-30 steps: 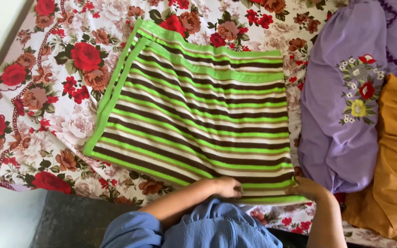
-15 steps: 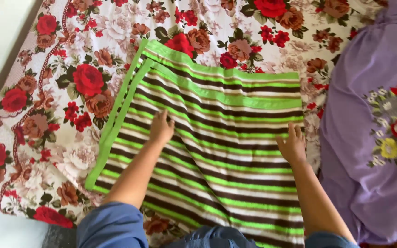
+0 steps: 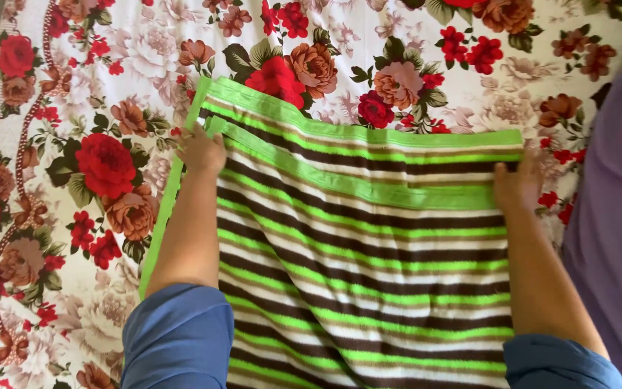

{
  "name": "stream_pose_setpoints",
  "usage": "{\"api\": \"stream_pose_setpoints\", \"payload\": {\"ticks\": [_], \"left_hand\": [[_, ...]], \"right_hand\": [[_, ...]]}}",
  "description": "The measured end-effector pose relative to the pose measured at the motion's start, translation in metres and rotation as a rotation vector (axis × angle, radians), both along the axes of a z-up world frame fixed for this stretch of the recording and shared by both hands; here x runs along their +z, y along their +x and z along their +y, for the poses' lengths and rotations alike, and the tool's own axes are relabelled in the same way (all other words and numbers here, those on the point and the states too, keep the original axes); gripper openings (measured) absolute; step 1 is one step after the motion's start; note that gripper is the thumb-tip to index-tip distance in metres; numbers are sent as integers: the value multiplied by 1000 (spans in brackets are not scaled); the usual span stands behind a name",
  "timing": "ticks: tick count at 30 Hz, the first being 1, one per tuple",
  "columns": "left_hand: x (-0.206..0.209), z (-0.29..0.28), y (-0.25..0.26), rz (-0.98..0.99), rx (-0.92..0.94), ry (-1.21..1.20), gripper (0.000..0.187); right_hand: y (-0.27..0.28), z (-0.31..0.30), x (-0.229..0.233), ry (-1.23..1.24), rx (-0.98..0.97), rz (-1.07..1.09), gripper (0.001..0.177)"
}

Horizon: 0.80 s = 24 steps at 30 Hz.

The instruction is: The person unfolds a green and brown striped towel on a floral bedspread, smooths it out, then folds it in half lengthwise and again widthwise. The folded towel is placed on a purple pillow next to a yellow pillow.

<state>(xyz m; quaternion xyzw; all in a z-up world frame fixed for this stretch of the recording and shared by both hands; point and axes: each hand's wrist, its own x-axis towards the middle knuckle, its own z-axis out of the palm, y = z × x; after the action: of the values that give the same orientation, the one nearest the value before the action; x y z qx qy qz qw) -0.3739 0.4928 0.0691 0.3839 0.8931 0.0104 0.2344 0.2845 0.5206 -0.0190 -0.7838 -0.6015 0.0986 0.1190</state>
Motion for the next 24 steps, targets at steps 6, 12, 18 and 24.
{"api": "stream_pose_setpoints", "payload": {"ticks": [6,12,18,24], "left_hand": [[-65,51,-65,-31,3,351,76],[56,79,0,-288,254,-14,115],[-11,77,-66,-147,320,321,57],[-56,80,-110,7,193,499,16]], "right_hand": [[-11,38,61,-187,-181,304,62],[-50,49,139,-480,-324,462,80],[127,72,-5,95,-207,316,24],[89,74,15,-197,-628,710,22]]}}
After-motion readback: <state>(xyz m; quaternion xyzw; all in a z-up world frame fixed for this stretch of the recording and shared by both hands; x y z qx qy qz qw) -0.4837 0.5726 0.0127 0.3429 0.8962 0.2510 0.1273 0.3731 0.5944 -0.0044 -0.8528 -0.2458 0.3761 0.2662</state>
